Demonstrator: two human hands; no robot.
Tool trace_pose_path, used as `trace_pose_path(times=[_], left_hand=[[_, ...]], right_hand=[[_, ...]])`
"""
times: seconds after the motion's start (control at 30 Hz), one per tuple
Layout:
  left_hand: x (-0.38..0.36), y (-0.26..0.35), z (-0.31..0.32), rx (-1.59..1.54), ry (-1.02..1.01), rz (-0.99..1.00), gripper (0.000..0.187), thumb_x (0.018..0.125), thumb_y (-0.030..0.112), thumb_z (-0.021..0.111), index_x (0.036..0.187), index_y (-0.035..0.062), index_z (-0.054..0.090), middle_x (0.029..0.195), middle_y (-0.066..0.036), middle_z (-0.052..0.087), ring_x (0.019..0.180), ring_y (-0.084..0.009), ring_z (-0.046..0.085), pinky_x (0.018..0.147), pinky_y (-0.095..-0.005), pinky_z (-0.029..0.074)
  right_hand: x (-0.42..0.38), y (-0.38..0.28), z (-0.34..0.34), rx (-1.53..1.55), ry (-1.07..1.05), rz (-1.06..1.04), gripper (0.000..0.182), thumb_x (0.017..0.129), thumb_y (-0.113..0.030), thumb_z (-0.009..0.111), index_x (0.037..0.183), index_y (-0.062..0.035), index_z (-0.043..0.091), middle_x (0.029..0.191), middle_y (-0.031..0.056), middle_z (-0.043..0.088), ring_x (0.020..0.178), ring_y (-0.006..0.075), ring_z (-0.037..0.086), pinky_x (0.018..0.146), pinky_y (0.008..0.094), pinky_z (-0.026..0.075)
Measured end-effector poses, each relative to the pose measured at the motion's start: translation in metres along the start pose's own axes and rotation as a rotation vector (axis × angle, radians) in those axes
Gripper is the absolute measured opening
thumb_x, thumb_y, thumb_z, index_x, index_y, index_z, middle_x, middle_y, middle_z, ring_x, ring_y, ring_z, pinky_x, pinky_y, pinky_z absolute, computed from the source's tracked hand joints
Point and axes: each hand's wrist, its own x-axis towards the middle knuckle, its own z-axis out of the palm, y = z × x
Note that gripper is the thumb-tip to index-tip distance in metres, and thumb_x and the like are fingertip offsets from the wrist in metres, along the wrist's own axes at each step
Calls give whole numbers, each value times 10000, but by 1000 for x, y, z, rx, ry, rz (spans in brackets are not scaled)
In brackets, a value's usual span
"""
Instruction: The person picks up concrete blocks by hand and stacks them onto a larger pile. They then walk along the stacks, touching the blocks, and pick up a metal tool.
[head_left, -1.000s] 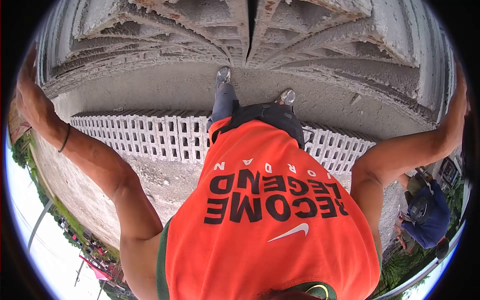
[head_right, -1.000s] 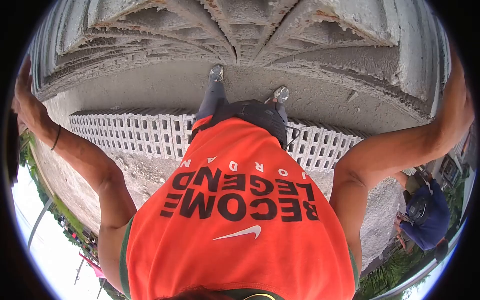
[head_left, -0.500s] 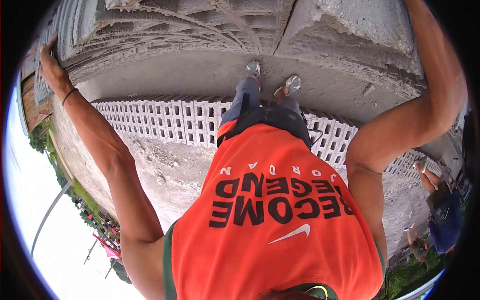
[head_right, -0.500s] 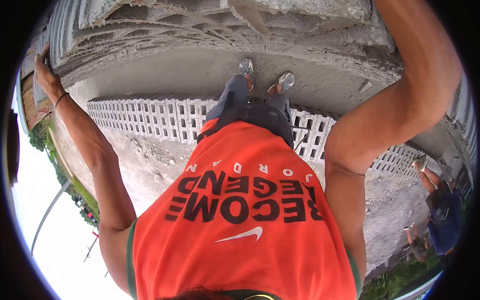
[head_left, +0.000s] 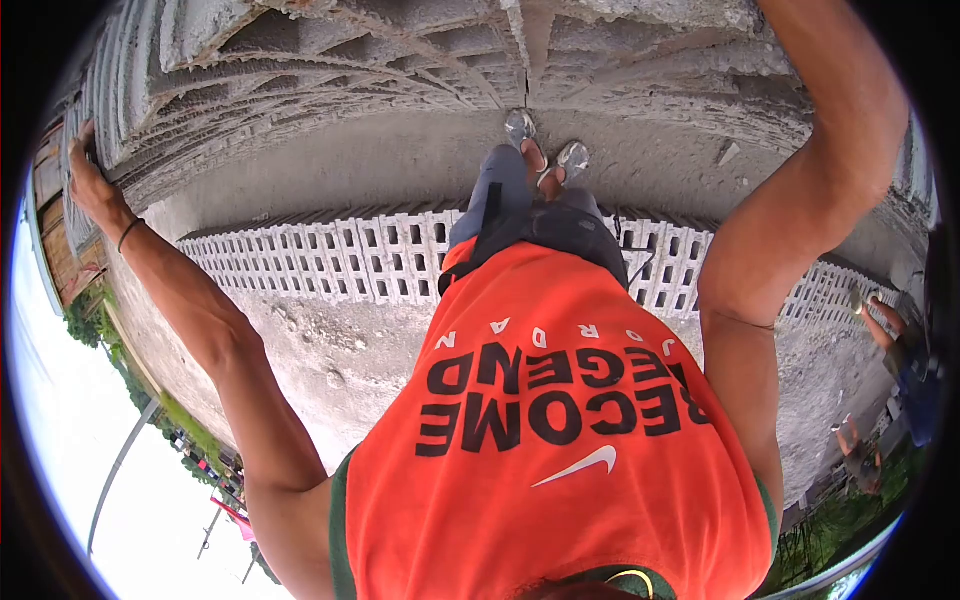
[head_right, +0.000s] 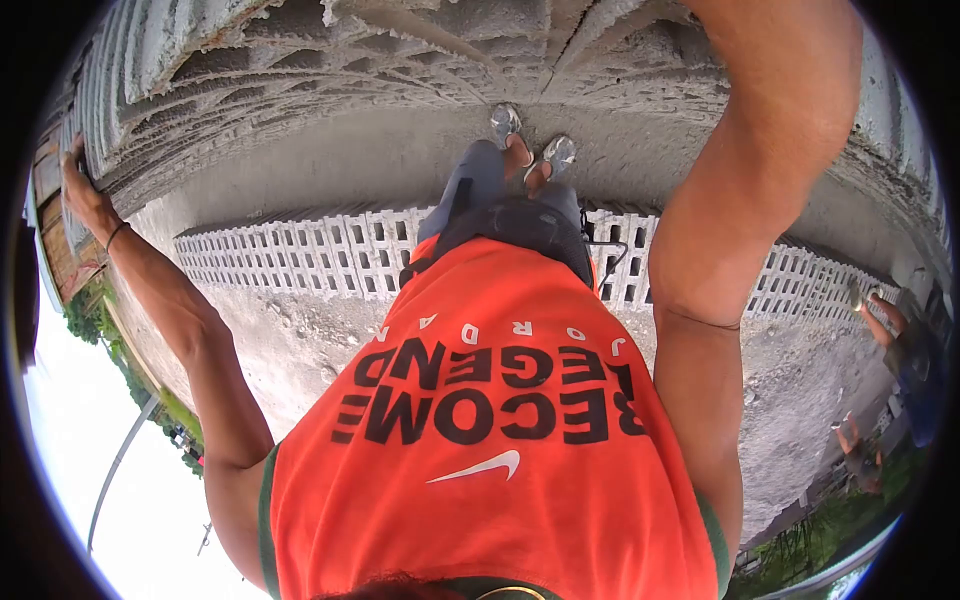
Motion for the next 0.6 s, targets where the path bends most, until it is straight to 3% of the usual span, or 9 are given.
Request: trace_pose_path(times=[0.07, 0.2, 0.37, 0.5, 0.6], left_hand=[[8, -18, -2, 53, -16, 95, 558, 1002, 381, 298, 1155, 6, 683, 1215, -158, 648, 1166, -230, 567, 1043, -332, 380], [5, -7, 0, 24, 7, 60, 544, 1000, 368, 303, 1154, 13, 685, 1208, -151, 652, 1145, -225, 579, 1034, -324, 386], [3, -7, 1, -20, -3, 48, 533, 997, 365, 330, 1165, -5, 676, 1211, -146, 651, 1148, -221, 576, 1036, -323, 384], [0, 15, 5, -76, 32, -148, 531, 987, 378, 371, 1168, -20, 671, 1219, -139, 648, 1151, -219, 571, 1041, -323, 380], [-1, 13, 8, -111, 62, -170, 493, 976, 349, 407, 1157, -24, 674, 1181, -135, 667, 1119, -216, 591, 1025, -321, 399]], right_hand=[[1, 7, 5, -124, 45, -64, 313, 852, -283, 664, 838, 29, 669, 549, 114, 517, 479, 178, 464, 483, 363, 354], [1, 18, -3, -126, -27, -99, 305, 842, -266, 664, 818, 38, 659, 530, 115, 494, 471, 177, 448, 481, 370, 348], [12, 5, -9, -78, -155, 107, 290, 836, -247, 653, 807, 41, 652, 506, 109, 461, 459, 177, 432, 474, 377, 339], [12, 17, -14, 51, -211, 113, 293, 846, -255, 647, 821, 37, 657, 515, 102, 478, 466, 181, 450, 488, 385, 355], [4, 16, -9, 35, -187, 81, 295, 861, -263, 634, 812, 27, 655, 551, 105, 494, 494, 190, 465, 534, 406, 371]])
